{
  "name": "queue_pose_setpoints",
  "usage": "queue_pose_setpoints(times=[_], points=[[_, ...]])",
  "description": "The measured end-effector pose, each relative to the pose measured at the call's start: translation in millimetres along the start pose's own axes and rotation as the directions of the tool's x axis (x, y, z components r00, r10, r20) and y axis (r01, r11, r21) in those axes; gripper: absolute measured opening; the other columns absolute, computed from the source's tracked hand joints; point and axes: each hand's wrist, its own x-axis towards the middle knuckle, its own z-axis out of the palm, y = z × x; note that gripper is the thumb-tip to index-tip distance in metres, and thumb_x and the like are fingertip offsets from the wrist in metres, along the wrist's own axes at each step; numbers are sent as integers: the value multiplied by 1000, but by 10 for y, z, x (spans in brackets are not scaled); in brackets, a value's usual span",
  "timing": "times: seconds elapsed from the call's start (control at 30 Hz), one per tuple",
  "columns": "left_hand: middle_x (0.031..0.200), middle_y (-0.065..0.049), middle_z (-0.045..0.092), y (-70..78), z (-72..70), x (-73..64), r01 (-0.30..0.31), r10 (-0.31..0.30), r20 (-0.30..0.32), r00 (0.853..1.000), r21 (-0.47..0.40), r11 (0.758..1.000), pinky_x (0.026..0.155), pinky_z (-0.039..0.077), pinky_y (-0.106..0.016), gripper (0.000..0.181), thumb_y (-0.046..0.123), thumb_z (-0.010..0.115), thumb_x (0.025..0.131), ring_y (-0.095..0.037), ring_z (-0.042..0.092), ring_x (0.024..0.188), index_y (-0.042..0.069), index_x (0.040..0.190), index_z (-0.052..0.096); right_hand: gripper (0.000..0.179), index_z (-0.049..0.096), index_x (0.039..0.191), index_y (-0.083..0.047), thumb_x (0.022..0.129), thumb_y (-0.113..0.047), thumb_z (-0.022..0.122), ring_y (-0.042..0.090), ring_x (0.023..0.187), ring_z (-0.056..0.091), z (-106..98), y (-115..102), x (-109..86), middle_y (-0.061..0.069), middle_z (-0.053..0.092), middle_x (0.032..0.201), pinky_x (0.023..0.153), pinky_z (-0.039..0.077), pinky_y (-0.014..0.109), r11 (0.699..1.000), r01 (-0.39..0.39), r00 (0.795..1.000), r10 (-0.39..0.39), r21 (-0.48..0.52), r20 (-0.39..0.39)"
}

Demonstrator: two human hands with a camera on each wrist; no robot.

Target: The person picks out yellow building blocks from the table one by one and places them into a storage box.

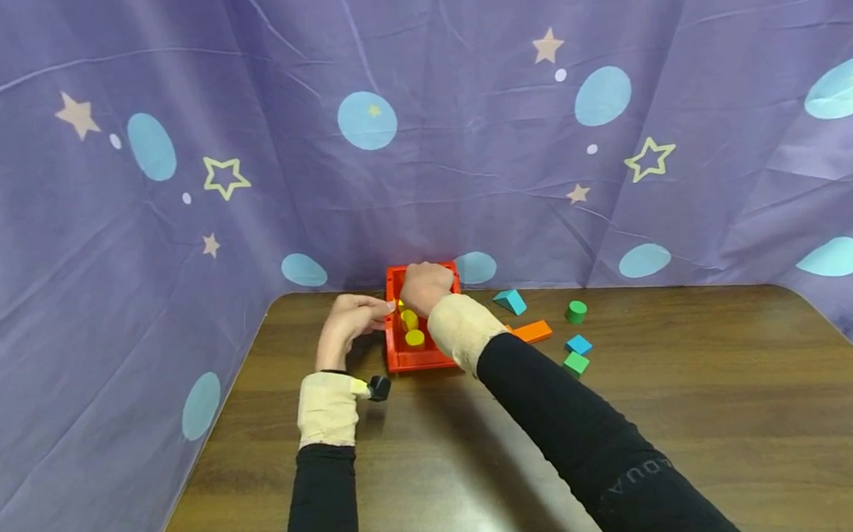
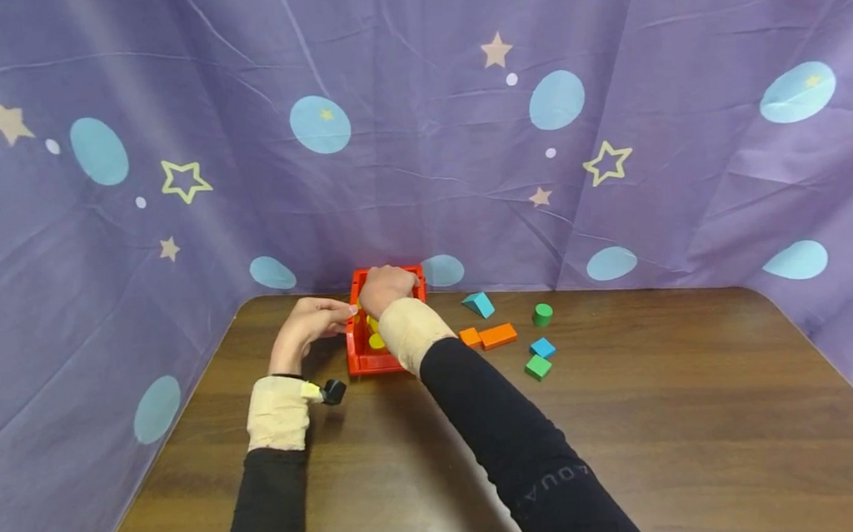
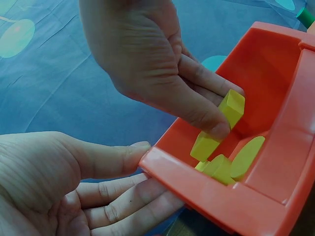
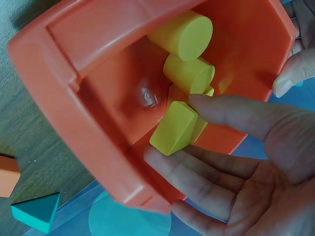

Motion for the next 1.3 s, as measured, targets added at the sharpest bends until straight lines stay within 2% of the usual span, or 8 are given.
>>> queue_pose_setpoints(times=[0.23,0.4,0.47,0.63,0.67,0.9,1.13,1.3], points=[[86,-2,73,11,-20,-21,-31,30,12,999,12,999,92,60,-42,27,19,74,91,-11,70,71,-3,107,76,27,72,122,-16,102,-24,57,17,100,71,37,-34,35,3,73,121,80,61,34,1000,-18,1000,18,7,-6],[87,-3,73,-7,10,6,-23,23,3,1000,-1,1000,99,58,-47,30,15,72,93,-7,68,69,-7,114,73,26,74,119,-17,101,-24,57,17,99,71,53,-24,53,2,73,120,77,62,32,1000,-23,1000,23,2,-13],[86,-2,73,-11,20,19,-19,19,3,1000,-9,1000,100,57,-48,32,14,72,94,-6,68,68,-8,116,71,24,75,115,-18,98,-24,59,18,96,72,109,-10,124,2,75,116,74,61,32,1000,-20,999,20,3,-41],[85,-1,72,-9,19,19,-16,16,0,1000,-3,1000,101,56,-49,32,15,72,94,-6,67,66,-7,117,72,25,75,115,-15,98,-22,59,20,98,72,137,21,146,4,75,117,78,62,33,999,-24,999,26,29,-48],[86,-2,73,-8,17,14,-18,18,-2,1000,2,1000,100,56,-49,32,15,72,94,-6,67,66,-7,117,72,27,74,119,-14,99,-22,57,20,101,72,91,25,72,4,74,120,81,62,32,999,-26,999,27,34,-31],[87,-3,73,-14,10,16,-21,21,-4,1000,-6,1000,100,57,-50,31,15,73,94,-8,68,66,-7,115,72,26,73,119,-12,101,-22,57,21,104,70,62,39,-22,6,73,120,86,61,33,997,-31,999,32,69,-17],[81,1,72,-15,13,24,-15,15,0,1000,-14,1000,100,57,-48,32,16,73,94,-8,69,67,-7,116,72,22,73,113,-12,101,-24,59,18,98,68,82,21,75,4,72,112,82,61,31,997,-54,996,50,53,68],[83,1,72,-9,8,12,-18,18,-2,1000,-6,1000,99,57,-48,32,16,73,94,-8,68,67,-7,117,72,27,72,119,-13,101,-28,59,20,102,69,135,-2,114,4,72,116,84,61,31,993,-89,994,84,76,67]])
